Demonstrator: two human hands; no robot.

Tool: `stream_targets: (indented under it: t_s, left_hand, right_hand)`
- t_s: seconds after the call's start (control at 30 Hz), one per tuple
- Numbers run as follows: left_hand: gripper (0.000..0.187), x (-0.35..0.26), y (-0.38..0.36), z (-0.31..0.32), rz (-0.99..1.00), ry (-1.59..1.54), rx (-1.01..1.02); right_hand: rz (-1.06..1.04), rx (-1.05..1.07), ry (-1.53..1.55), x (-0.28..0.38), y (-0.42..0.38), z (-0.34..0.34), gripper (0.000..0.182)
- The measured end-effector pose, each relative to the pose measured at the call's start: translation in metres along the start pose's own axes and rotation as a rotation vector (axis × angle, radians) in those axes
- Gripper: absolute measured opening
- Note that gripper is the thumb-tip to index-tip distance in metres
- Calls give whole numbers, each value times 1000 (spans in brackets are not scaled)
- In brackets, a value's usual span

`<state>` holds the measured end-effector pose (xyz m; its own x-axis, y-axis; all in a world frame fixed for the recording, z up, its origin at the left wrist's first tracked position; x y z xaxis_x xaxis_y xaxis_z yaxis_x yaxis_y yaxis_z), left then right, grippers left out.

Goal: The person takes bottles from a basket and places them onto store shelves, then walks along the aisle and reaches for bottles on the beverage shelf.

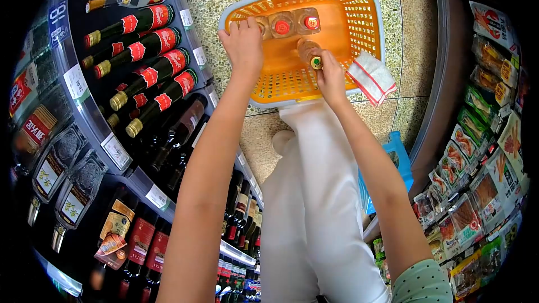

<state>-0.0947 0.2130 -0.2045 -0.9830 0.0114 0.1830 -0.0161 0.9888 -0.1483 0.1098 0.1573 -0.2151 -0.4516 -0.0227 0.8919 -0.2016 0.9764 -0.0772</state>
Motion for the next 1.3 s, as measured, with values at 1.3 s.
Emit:
stream_targets:
  t_s: [1.3]
  left_hand:
    - [30, 82, -256, -666, -10, -607, -168]
  right_hand:
    - [-339, 555, 313, 475, -87, -198, 96]
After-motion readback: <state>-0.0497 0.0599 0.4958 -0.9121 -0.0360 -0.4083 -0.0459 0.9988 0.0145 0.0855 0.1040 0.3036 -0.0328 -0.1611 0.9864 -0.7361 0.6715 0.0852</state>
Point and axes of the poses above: each hand's wrist, its own y-axis towards the middle knuckle, its own z-axis out of the palm, x = y × z, the point moved 6 cm from there along y, towards the middle knuckle, and after that the axes turned 10 degrees about y, right-handed, at the moved point
